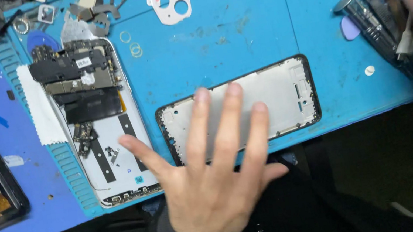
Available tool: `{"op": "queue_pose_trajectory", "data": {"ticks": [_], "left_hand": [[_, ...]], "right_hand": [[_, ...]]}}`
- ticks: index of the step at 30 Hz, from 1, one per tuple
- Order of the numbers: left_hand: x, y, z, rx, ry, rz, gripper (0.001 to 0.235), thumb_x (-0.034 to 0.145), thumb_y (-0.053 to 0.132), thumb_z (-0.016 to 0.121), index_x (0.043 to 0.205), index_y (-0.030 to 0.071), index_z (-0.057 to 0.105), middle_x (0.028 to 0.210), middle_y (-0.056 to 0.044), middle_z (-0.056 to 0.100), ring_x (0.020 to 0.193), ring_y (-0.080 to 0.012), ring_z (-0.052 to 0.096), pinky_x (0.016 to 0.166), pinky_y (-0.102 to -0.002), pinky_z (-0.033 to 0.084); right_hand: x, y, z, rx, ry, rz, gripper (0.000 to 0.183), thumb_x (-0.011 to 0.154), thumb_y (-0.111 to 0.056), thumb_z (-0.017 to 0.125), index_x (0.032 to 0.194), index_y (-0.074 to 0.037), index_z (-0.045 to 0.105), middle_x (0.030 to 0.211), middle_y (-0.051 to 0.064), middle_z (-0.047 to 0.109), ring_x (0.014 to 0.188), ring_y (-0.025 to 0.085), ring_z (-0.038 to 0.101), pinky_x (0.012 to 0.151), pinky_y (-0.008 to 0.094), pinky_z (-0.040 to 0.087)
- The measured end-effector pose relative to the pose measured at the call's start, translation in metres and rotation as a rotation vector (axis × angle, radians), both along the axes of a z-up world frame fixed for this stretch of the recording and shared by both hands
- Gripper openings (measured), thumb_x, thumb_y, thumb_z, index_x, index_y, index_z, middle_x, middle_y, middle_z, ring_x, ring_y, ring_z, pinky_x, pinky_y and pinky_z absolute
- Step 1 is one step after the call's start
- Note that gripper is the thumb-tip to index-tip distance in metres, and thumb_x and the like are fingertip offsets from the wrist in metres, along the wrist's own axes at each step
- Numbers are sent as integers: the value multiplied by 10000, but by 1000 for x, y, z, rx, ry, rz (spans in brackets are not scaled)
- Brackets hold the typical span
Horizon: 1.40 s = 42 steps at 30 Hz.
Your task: The recorder is disassembling a smartphone, removing the battery and internal components from the screen frame using various tools.
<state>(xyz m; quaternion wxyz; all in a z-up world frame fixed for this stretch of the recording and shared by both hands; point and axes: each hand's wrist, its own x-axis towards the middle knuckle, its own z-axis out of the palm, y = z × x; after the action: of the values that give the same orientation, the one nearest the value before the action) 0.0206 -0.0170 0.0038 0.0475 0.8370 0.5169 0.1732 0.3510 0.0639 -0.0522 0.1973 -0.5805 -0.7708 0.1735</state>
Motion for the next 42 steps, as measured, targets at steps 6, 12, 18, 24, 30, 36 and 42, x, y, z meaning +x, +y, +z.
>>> {"op": "queue_pose_trajectory", "data": {"ticks": [6, 12, 18, 24, 30, 36, 42], "left_hand": [[8, -11, -25, 157, -114, -262, 287, 1121, 263, 612, 1368, 123, 652, 1438, -67, 638, 1393, -262, 574, 1276, -620, 281], [1, -10, -39, 330, -80, -318, 312, 1135, 203, 611, 1432, 112, 645, 1464, -114, 613, 1387, -265, 561, 1211, -581, 361], [-1, -10, -36, 375, -66, -298, 325, 1016, 136, 634, 1327, 52, 675, 1380, -126, 634, 1326, -262, 587, 1204, -649, 356], [4, -11, -33, 304, -112, -259, 373, 989, 112, 637, 1358, 90, 689, 1319, -98, 654, 1302, -275, 591, 1213, -611, 391], [10, 6, -17, 396, 30, -298, 405, 984, 175, 621, 1379, 143, 705, 1188, -53, 628, 1218, -255, 579, 1174, -573, 400], [-2, -4, -47, 552, 100, -308, 278, 1093, 221, 668, 1347, 118, 716, 1266, 3, 648, 1197, -178, 571, 1206, -471, 351], [-7, -5, -38, 633, 89, -245, 244, 1077, 204, 693, 1310, 132, 713, 1263, 28, 638, 1142, -132, 524, 1084, -376, 289]], "right_hand": [[-3, 41, 34, 72, -167, -9, 328, 1014, 48, 767, 1255, 37, 545, 1074, 173, 571, 941, 241, 637, 906, 374, 576], [-13, 0, 43, 448, -294, -27, 307, 934, 75, 881, 1153, 34, 669, 1095, 179, 608, 1009, 316, 651, 868, 389, 559], [-5, -53, 66, 179, 93, -216, 162, 1108, -105, 777, 1182, -41, 648, 1009, 73, 627, 836, 188, 636, 742, 294, 493], [-44, -44, 72, 275, -256, 44, 125, 960, -161, 822, 1051, -114, 752, 898, 20, 703, 770, 168, 662, 673, 315, 537], [-59, -36, 69, 317, -310, 19, 119, 968, -202, 794, 1014, -110, 733, 931, 29, 674, 840, 226, 679, 694, 359, 543], [-66, -25, 78, 363, -597, -37, 145, 921, -235, 839, 941, -109, 771, 865, 33, 703, 615, 229, 666, 517, 347, 515], [-56, -5, 60, 307, -660, -27, 149, 857, -232, 854, 917, -122, 772, 799, 23, 713, 648, 213, 685, 549, 350, 530]]}}
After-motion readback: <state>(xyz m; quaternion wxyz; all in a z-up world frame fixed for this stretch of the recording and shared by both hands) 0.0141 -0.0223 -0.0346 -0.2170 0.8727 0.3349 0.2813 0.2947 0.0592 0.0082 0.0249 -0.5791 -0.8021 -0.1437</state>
